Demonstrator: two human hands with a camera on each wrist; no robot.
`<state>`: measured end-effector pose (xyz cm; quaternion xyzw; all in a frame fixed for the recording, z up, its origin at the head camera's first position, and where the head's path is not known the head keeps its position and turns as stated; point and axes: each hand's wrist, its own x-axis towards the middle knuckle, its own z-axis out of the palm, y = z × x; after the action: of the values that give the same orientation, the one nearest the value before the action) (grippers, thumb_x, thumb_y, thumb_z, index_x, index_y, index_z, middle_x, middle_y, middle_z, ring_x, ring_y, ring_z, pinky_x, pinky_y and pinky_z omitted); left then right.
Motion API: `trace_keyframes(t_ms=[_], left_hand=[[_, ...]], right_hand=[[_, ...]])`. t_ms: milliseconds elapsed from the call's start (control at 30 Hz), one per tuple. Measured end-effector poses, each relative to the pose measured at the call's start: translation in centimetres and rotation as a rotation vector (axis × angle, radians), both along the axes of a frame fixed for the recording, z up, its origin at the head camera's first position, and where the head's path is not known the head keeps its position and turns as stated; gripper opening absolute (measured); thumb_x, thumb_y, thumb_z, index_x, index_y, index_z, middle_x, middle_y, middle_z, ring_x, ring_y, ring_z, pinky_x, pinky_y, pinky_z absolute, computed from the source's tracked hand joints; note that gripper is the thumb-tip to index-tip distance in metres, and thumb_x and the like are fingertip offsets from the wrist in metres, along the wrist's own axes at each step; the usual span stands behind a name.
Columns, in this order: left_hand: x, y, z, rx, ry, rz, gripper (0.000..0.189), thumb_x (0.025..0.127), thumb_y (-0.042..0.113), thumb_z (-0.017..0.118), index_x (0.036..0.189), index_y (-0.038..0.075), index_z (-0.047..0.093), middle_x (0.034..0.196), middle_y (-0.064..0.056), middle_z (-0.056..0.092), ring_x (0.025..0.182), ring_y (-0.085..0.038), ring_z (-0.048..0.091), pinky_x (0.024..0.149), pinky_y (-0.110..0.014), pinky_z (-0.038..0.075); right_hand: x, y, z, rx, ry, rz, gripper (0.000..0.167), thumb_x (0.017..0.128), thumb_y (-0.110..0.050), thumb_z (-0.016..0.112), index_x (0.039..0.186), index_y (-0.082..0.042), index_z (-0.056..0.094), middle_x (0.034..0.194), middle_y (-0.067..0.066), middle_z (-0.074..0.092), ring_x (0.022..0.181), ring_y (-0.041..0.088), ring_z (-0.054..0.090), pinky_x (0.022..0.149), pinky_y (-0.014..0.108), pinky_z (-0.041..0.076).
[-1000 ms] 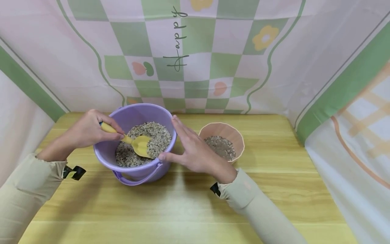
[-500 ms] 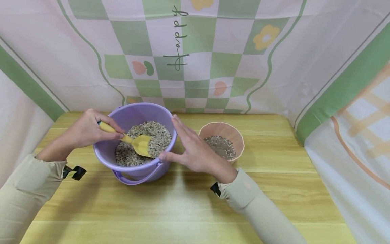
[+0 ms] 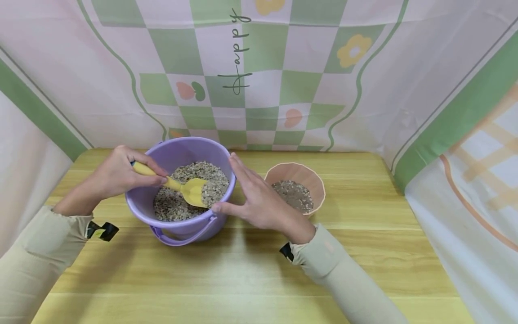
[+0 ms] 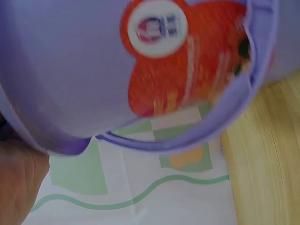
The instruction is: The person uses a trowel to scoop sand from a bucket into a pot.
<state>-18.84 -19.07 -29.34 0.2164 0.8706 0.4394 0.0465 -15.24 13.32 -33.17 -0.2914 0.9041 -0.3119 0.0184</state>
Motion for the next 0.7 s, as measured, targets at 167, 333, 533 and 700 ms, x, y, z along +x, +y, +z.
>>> trace_keyframes(t_ms=[167,333,533,700], left_hand=[[-0.12,0.15,-0.13,0.005,0.013,0.001,0.008,0.075,0.013,0.086,0.079,0.011,0.079,0.096,-0.014,0.074,0.094,-0.035,0.07,0.06,-0.035,0.062],[-0.24,0.21,-0.17,0.003,0.022,-0.007,0.008,0.076,0.014,0.086,0.079,0.012,0.079,0.095,-0.014,0.074,0.095,-0.034,0.07,0.062,-0.033,0.062],[-0.37,0.08,-0.31,0.04,-0.012,-0.007,0.008,0.075,0.011,0.086,0.078,0.01,0.079,0.095,-0.015,0.073,0.092,-0.035,0.07,0.061,-0.039,0.063],[-0.43,0.04,-0.32,0.058,-0.031,0.0,0.009,0.075,0.011,0.086,0.079,0.009,0.079,0.095,-0.015,0.073,0.087,-0.033,0.071,0.06,-0.042,0.062]], right_hand=[[-0.05,-0.04,-0.04,-0.005,-0.001,0.004,0.103,0.087,-0.068,0.061,0.157,-0.035,-0.008,0.164,-0.008,-0.005,0.151,0.027,0.013,0.117,0.058,0.021],[-0.04,0.01,-0.03,-0.004,-0.009,-0.002,0.103,0.087,-0.067,0.061,0.157,-0.036,-0.007,0.164,-0.009,-0.005,0.151,0.027,0.013,0.117,0.058,0.021],[0.03,-0.04,0.03,0.0,-0.018,-0.005,0.103,0.087,-0.067,0.061,0.157,-0.036,-0.008,0.164,-0.009,-0.005,0.151,0.027,0.012,0.117,0.058,0.021],[0.0,-0.02,-0.03,0.006,-0.013,-0.004,0.103,0.087,-0.068,0.06,0.157,-0.035,-0.008,0.165,-0.008,-0.005,0.151,0.027,0.012,0.118,0.058,0.02]])
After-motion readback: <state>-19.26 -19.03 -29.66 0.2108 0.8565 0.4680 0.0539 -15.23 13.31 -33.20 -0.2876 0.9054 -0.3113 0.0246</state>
